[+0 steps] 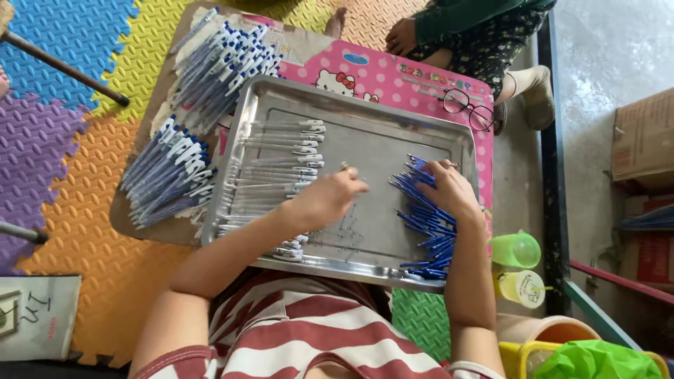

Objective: The person assembles pens by inserting blue ink cartridges into white and blue pen barrels on a metal tray.

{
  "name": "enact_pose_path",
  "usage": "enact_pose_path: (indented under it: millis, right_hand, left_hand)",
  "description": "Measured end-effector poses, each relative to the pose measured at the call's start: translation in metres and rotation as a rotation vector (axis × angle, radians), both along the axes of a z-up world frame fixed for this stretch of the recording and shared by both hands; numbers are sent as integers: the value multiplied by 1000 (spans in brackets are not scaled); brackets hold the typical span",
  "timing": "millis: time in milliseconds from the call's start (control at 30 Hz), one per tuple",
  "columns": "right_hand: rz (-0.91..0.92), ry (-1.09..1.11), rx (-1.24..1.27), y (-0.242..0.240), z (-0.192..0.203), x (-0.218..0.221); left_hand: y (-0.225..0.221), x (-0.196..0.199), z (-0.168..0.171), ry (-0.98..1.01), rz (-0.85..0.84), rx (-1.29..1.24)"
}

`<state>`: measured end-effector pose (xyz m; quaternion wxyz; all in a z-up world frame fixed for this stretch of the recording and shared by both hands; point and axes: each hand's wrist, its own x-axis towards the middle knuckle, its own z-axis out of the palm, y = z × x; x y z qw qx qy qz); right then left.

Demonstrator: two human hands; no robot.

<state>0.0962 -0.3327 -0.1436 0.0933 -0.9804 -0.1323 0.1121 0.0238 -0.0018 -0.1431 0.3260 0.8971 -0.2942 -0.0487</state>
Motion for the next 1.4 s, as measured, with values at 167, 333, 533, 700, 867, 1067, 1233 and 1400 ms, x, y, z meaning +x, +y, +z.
enact_pose_path:
  millis: [167, 333, 533, 700, 867, 1067, 1233, 1400]
  right_hand:
    - [1, -15, 41, -10, -19, 14]
    - [48, -59, 179, -9, -14, 11]
    - [56, -157, 224, -17, -24, 18]
    - [30, -178, 280, -17, -22, 16]
    - [-33, -189, 343, -7, -9, 7]
    - [-57, -247, 375, -4, -9, 8]
    - [-50, -263, 407, -4, -9, 11]
    - [-68, -272, 419, -3, -8, 9]
  left_hand:
    - [-6, 5, 100, -182, -51, -385]
    - [5, -1, 160, -272, -135, -695]
    - [15, 7, 145, -103, -129, -939]
    - [14, 11, 141, 6, -120, -1064]
    - [9, 19, 140, 62, -93, -1165]
    - [-17, 44, 102, 337, -150, -1306]
    - [-38, 42, 85, 659, -38, -1409]
    - [-47, 30, 87, 733, 21, -1399]
